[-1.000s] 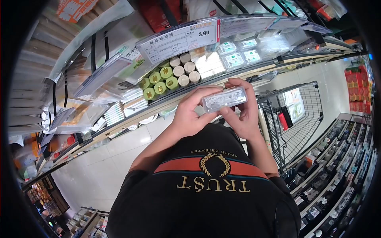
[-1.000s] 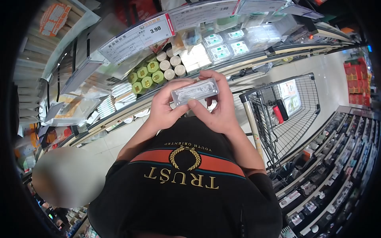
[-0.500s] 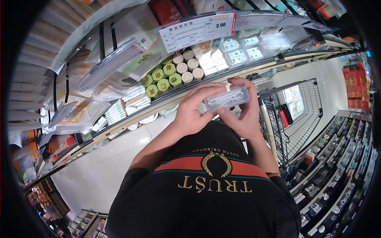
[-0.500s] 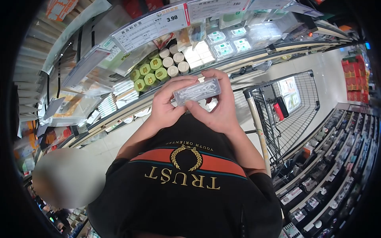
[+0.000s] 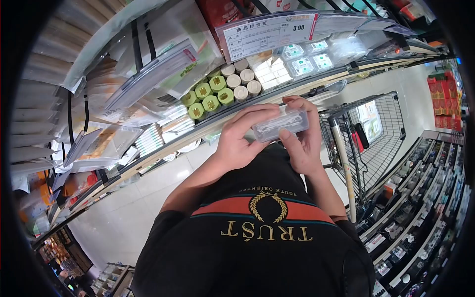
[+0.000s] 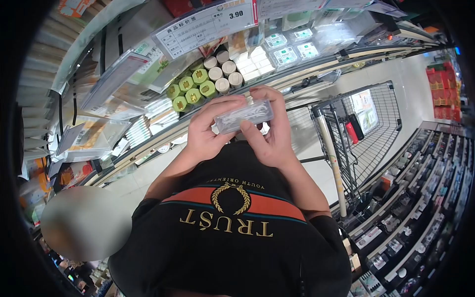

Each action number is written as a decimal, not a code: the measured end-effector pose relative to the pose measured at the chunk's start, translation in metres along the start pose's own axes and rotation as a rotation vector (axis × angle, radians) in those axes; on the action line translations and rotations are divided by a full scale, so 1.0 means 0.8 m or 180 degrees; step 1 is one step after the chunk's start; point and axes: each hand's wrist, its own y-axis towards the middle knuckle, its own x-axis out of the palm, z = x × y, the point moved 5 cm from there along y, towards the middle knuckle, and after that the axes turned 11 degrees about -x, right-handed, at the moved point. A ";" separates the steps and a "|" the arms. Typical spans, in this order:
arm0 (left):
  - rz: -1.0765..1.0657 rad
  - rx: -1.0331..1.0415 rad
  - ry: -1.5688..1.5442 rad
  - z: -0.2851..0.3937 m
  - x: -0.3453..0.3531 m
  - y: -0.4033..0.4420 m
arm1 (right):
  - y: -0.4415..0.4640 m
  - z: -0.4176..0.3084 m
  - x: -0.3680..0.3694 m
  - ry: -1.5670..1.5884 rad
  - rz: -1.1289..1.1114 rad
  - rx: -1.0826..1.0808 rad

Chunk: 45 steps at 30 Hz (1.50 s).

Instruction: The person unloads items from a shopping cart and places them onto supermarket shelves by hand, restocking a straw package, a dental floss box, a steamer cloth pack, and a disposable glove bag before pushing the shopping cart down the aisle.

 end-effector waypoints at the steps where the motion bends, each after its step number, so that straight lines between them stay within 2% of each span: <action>1: 0.0007 -0.0016 -0.0006 -0.002 0.000 0.000 | 0.000 0.001 0.001 0.0010 -0.0001 -0.0033; 7: 0.0095 -0.0179 -0.0225 -0.007 0.015 0.005 | 0.006 0.005 -0.013 0.0023 -0.0061 -0.0042; 19: 0.0289 -0.0245 0.0021 0.001 0.070 0.025 | 0.015 0.014 -0.078 0.0090 -0.0320 -0.0061; 25: 0.0230 -0.0536 -0.0084 -0.009 0.107 0.031 | 0.004 0.032 -0.114 -0.0019 -0.0353 -0.0029; 27: 0.0206 -0.0749 -0.0599 -0.017 0.120 0.030 | 0.001 0.036 -0.125 -0.0095 -0.0364 -0.0030; 28: 0.0204 -0.0756 -0.0590 -0.021 0.126 0.028 | -0.001 0.039 -0.129 -0.0034 -0.0366 0.0242; 30: 0.0354 -0.1391 -0.1229 -0.041 0.136 0.023 | -0.004 0.045 -0.140 0.0030 -0.0382 0.0519; 31: 0.0371 -0.1402 -0.1232 -0.042 0.138 0.024 | -0.002 0.043 -0.145 -0.0265 -0.0489 0.0237; 32: 0.0374 -0.1684 -0.1440 -0.048 0.139 0.025 | -0.001 0.040 -0.149 -0.0552 -0.0602 -0.0043; 33: 0.0381 -0.1968 -0.1647 -0.054 0.141 0.025 | 0.001 0.039 -0.155 -0.0535 -0.0629 -0.0030; 35: 0.0584 -0.1905 -0.1711 -0.055 0.147 0.024 | 0.006 0.036 -0.161 -0.1216 -0.1130 -0.0242; 37: 0.0460 -0.1956 -0.1832 -0.060 0.153 0.022 | 0.009 0.039 -0.166 -0.1169 -0.1049 -0.0300; 39: 0.0512 -0.1938 -0.1770 -0.062 0.158 0.023 | 0.010 0.044 -0.172 -0.1199 -0.1372 -0.0028; 43: 0.0456 -0.1781 -0.1728 -0.045 0.162 0.025 | 0.008 0.051 -0.181 -0.1235 -0.1449 -0.0007; 45: 0.0222 -0.1877 -0.1877 -0.042 0.160 0.022 | 0.008 0.052 -0.186 -0.0907 -0.1136 -0.0119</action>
